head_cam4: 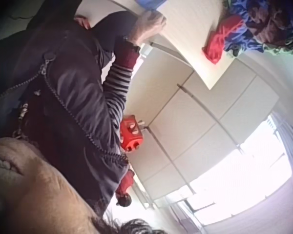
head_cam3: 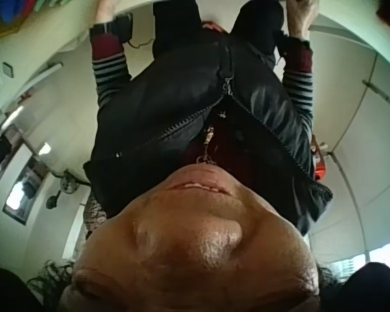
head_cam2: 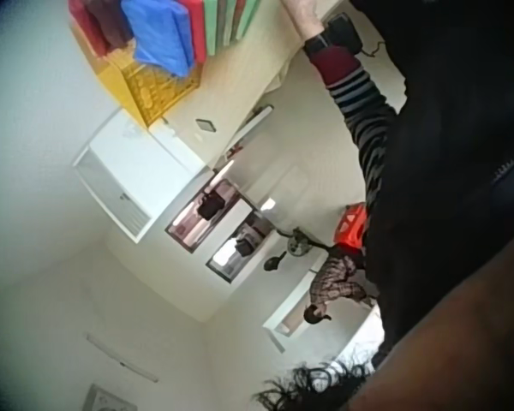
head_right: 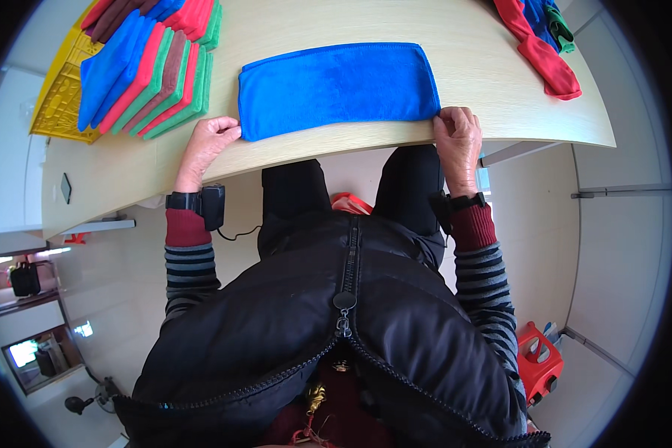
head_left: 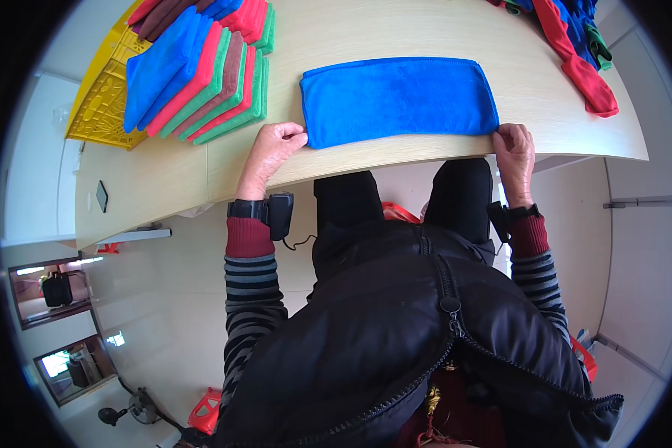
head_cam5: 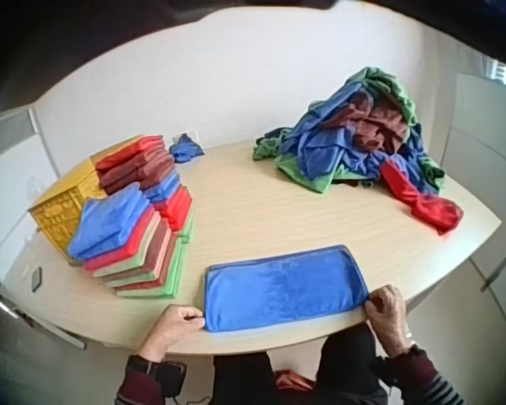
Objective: Folding blue fabric squares into smaller rectangles/squares and stacking them on a table.
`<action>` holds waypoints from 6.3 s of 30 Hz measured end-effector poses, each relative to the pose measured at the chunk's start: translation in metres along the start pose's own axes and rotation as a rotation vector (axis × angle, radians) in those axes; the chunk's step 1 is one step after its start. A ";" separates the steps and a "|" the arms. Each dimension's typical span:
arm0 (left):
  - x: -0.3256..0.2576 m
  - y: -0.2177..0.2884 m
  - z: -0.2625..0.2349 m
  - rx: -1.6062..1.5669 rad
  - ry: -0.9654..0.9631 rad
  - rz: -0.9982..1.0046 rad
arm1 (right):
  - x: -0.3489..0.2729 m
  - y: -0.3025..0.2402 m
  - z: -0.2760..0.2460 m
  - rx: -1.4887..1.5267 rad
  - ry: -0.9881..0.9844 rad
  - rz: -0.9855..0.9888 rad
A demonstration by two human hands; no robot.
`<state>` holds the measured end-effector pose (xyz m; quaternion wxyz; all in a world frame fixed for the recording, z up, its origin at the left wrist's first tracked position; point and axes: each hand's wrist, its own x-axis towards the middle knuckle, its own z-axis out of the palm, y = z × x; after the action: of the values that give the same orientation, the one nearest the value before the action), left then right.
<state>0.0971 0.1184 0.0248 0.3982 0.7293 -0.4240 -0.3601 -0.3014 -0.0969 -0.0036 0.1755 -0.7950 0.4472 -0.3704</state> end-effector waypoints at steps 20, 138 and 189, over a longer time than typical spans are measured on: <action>-0.006 -0.006 0.012 0.577 0.227 0.348 | 0.008 0.004 -0.008 -0.166 0.069 -0.122; 0.007 0.060 0.016 -0.428 0.194 0.366 | -0.015 -0.129 0.069 -0.260 -0.456 -0.468; 0.059 0.067 0.143 0.624 0.059 0.589 | -0.050 -0.105 0.048 -0.189 -0.393 -0.567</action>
<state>-0.0265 0.0035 0.0127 0.2562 0.6726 -0.6912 -0.0644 -0.2213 -0.0009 0.0067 0.0740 -0.9563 0.1986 -0.2013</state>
